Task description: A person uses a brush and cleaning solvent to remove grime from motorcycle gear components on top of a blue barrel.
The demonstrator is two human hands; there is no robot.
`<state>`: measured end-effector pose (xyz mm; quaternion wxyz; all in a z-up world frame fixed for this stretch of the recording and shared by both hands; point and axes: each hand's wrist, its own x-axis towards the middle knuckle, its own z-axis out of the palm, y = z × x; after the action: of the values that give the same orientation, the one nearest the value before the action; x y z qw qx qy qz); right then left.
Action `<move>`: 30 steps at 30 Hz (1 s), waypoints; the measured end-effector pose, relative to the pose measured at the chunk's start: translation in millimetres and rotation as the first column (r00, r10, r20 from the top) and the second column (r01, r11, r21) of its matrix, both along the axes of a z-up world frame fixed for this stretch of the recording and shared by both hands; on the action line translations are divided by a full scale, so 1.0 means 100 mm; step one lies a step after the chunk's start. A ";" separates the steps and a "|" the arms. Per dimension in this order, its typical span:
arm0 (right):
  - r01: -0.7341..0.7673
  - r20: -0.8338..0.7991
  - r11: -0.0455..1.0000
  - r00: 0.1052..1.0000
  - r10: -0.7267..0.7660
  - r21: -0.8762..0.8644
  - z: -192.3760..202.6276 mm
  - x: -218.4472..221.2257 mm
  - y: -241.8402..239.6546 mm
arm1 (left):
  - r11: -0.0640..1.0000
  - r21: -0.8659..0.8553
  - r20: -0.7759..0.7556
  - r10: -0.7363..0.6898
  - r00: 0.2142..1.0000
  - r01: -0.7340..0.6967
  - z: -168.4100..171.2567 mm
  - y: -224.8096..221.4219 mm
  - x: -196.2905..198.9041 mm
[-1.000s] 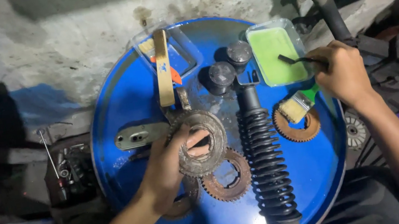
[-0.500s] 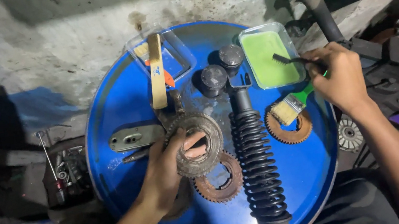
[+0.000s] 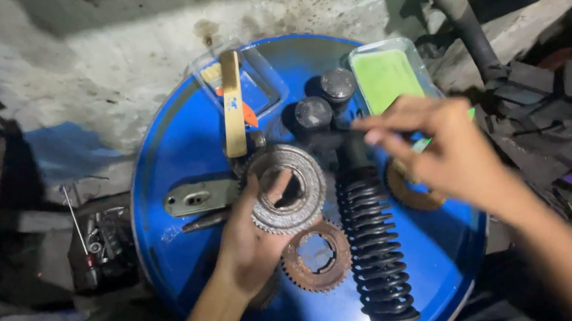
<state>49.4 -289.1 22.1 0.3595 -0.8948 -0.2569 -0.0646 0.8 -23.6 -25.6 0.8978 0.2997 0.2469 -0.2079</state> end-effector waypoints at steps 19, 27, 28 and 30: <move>-0.043 0.097 0.973 0.995 0.021 0.228 -0.50 0.01 0.23 | 0.964 -0.136 0.002 -0.230 0.973 0.228 -0.41 0.01 0.25; -0.059 0.192 0.991 0.981 0.034 0.122 -0.38 0.04 0.28 | 0.968 -0.140 0.008 -0.211 0.978 0.210 -0.17 0.01 0.21; -0.058 0.190 0.991 0.981 0.034 0.123 -0.47 0.01 0.30 | 0.968 -0.140 0.006 -0.211 0.977 0.210 -0.14 0.02 0.20; -0.073 0.121 0.978 0.991 0.050 0.196 -0.64 -0.02 0.31 | 0.967 -0.101 0.009 -0.236 0.972 0.236 -0.09 0.03 0.20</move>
<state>47.8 -258.1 -42.1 0.4340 -0.8405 -0.2969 -0.1306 21.0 -21.1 -34.2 0.8803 0.2808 0.2002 -0.3259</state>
